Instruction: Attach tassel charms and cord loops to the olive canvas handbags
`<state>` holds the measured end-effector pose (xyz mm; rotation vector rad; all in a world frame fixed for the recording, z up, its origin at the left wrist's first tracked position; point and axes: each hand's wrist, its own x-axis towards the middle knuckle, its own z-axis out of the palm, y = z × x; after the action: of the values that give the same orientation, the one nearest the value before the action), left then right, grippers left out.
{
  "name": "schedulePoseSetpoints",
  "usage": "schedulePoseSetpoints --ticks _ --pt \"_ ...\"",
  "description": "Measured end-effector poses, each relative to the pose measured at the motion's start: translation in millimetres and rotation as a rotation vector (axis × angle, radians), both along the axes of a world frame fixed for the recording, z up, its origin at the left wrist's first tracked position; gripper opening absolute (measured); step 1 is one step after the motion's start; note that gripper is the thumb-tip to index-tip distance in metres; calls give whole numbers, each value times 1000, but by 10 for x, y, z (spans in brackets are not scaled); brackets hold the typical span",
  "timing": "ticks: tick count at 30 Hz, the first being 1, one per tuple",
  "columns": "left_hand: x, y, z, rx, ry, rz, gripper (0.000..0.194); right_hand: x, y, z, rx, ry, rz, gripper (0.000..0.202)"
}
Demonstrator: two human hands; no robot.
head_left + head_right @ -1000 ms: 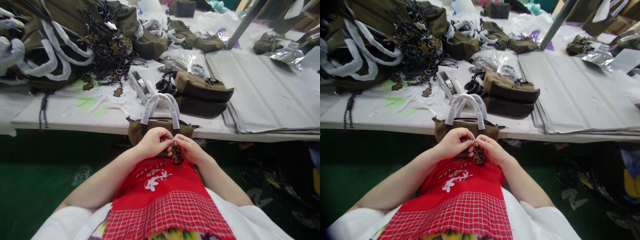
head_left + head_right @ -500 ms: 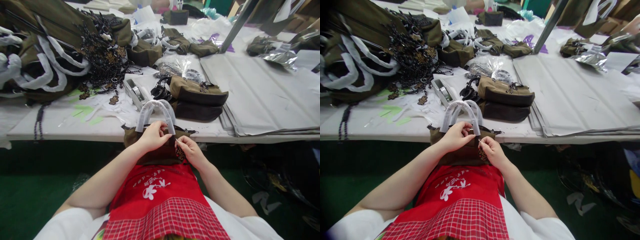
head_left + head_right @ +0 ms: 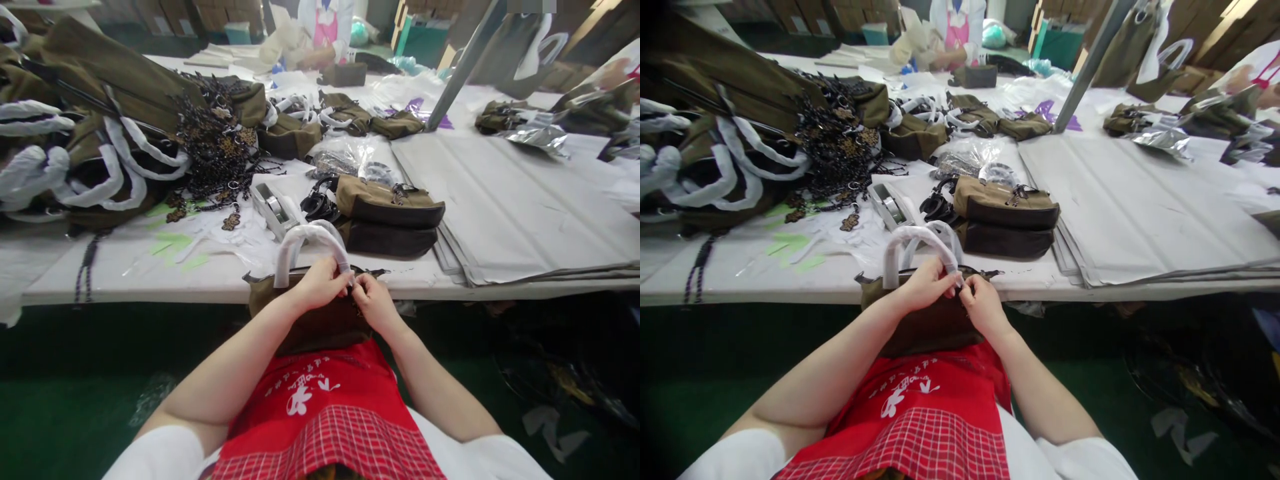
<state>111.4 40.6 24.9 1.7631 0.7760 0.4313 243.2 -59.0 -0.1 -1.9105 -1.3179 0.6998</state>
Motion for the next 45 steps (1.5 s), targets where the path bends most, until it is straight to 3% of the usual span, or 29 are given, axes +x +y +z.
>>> schedulePoseSetpoints --ticks 4,7,11,15,17,23,27,29,31,33,35,37,39,41,43,45 --pt "-9 -221 66 431 105 -42 16 -4 -35 98 -61 -226 84 18" --pt "-18 -304 86 520 96 -85 15 -6 -92 165 -70 -361 176 14" --pt "-5 -239 5 381 51 62 11 -24 -137 188 26 -297 289 11" --pt "10 -83 -136 -49 -73 131 8 -9 -143 144 165 -107 375 15" --pt "3 -38 -181 -186 -112 132 9 10 -145 107 206 -26 406 15" --pt "-24 -20 -201 -148 -128 138 15 -9 -143 2 224 -50 316 11" --pt "-75 -11 -180 -135 -130 124 17 59 -152 87 194 -69 471 16" --pt "-135 -28 -142 -139 -139 91 18 182 -161 186 186 -41 497 18" --pt "-207 -80 -75 -110 -148 59 18 341 -163 280 228 -31 383 20" --pt "-269 -177 16 -45 -135 34 14 475 -157 331 227 -85 265 37" --pt "-312 -312 113 51 -94 17 10 524 -150 324 95 -171 279 69" --pt "-341 -454 195 144 -46 6 7 469 -142 275 -87 -235 366 82" --pt "-378 -565 264 211 5 -45 8 354 -135 228 -156 -223 443 54" --pt "-448 -631 350 278 20 -50 14 255 -141 251 -122 -56 531 23" --pt "-559 -667 487 392 -12 -56 14 237 -175 404 -35 102 571 21" --pt "-680 -678 679 584 -53 -82 22 343 -218 693 60 167 533 26"
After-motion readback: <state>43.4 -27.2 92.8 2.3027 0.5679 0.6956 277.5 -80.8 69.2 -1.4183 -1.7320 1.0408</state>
